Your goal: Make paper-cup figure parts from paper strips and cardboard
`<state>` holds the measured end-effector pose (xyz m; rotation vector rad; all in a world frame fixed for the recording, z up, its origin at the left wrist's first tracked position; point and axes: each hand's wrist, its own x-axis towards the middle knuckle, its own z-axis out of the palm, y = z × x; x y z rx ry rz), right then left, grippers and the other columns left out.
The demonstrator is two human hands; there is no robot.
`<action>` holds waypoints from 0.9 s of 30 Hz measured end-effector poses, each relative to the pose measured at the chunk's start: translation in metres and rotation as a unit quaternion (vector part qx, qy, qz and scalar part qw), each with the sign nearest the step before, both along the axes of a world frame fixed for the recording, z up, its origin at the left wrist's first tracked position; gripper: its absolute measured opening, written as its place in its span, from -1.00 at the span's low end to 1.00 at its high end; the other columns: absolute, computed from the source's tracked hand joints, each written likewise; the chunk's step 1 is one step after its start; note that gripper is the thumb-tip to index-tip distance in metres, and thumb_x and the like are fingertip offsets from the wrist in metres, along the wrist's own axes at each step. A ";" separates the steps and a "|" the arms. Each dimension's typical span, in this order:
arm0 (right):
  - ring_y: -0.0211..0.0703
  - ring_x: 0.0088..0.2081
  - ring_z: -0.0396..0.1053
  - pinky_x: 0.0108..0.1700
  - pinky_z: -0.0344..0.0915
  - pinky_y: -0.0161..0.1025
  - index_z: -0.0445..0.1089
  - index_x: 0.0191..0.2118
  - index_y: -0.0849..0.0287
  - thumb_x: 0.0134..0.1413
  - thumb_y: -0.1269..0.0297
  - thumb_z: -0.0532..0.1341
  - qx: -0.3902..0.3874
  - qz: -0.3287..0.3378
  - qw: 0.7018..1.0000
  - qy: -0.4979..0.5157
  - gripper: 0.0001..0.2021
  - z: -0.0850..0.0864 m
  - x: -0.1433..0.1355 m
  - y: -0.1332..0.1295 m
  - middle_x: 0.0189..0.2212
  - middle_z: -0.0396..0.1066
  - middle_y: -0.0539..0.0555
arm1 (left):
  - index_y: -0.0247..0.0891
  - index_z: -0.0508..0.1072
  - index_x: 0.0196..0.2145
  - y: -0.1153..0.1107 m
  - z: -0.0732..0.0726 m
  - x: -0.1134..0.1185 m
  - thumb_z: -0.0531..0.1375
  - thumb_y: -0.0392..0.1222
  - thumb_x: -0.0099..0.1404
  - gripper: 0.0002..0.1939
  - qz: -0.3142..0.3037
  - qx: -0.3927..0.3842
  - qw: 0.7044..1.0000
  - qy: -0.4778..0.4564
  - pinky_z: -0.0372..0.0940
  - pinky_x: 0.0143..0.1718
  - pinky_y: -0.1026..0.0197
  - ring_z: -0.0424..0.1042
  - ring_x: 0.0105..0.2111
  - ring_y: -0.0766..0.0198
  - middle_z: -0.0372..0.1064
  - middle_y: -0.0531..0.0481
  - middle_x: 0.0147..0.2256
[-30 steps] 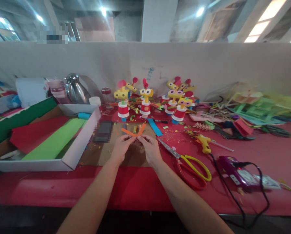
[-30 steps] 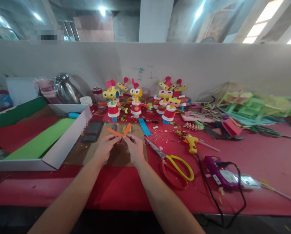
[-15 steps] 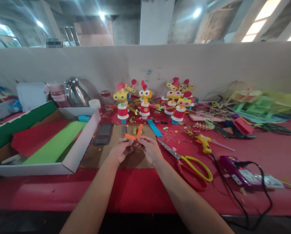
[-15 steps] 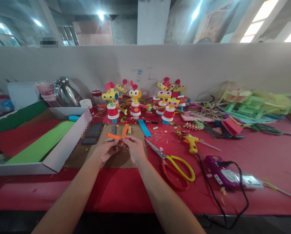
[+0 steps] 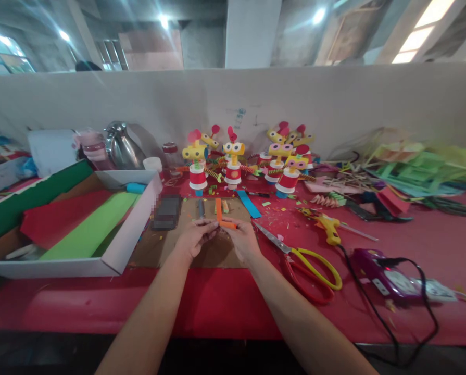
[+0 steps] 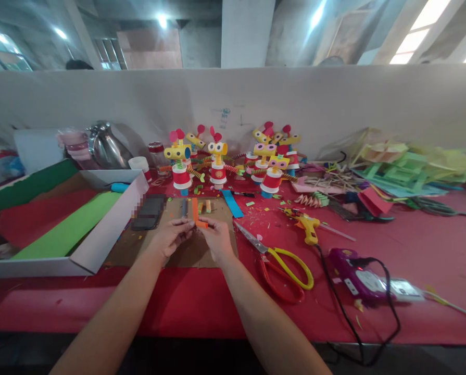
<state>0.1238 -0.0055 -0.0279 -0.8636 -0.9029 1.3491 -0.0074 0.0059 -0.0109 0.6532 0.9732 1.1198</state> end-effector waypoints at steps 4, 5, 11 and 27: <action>-0.12 -0.28 0.44 -0.13 0.32 -0.18 0.58 -0.38 0.13 -0.29 0.26 0.40 0.014 -0.003 1.000 -0.007 -0.79 0.003 -0.003 -0.003 -0.41 0.56 0.02 | -0.39 0.54 -0.53 0.001 -0.002 0.002 0.46 -0.38 -0.15 -0.80 0.025 0.013 0.999 -0.018 0.27 -0.48 0.44 0.41 -0.54 0.44 0.47 0.00 -0.55; -0.11 -0.28 0.44 -0.13 0.32 -0.17 0.58 -0.36 0.13 -0.28 0.24 0.40 0.015 -0.003 1.000 -0.007 -0.77 0.003 -0.004 -0.003 -0.39 0.56 0.03 | -0.38 0.53 -0.53 0.002 -0.004 0.003 0.45 -0.37 -0.14 -0.81 0.030 0.017 0.999 -0.023 0.26 -0.49 0.45 0.40 -0.55 0.46 0.47 0.01 -0.56; -0.26 -0.47 0.32 -0.32 0.26 -0.26 0.51 -0.51 0.18 -0.21 0.12 0.38 0.008 -0.054 0.998 -0.027 -0.78 -0.002 -0.003 0.000 -0.57 0.44 -0.03 | -0.37 0.52 -0.52 0.003 -0.009 0.007 0.41 -0.42 -0.07 -0.85 0.030 0.014 0.998 -0.056 0.30 -0.41 0.43 0.43 -0.50 0.45 0.47 0.02 -0.52; -0.25 -0.53 0.32 -0.43 0.23 -0.28 0.47 -0.53 0.22 -0.23 0.11 0.36 -0.023 -0.051 0.993 -0.103 -0.75 0.002 -0.001 -0.004 -0.61 0.43 0.01 | -0.38 0.52 -0.50 0.000 -0.008 0.003 0.46 -0.34 -0.15 -0.77 0.008 0.040 0.999 -0.006 0.34 -0.36 0.31 0.43 -0.51 0.37 0.47 -0.01 -0.52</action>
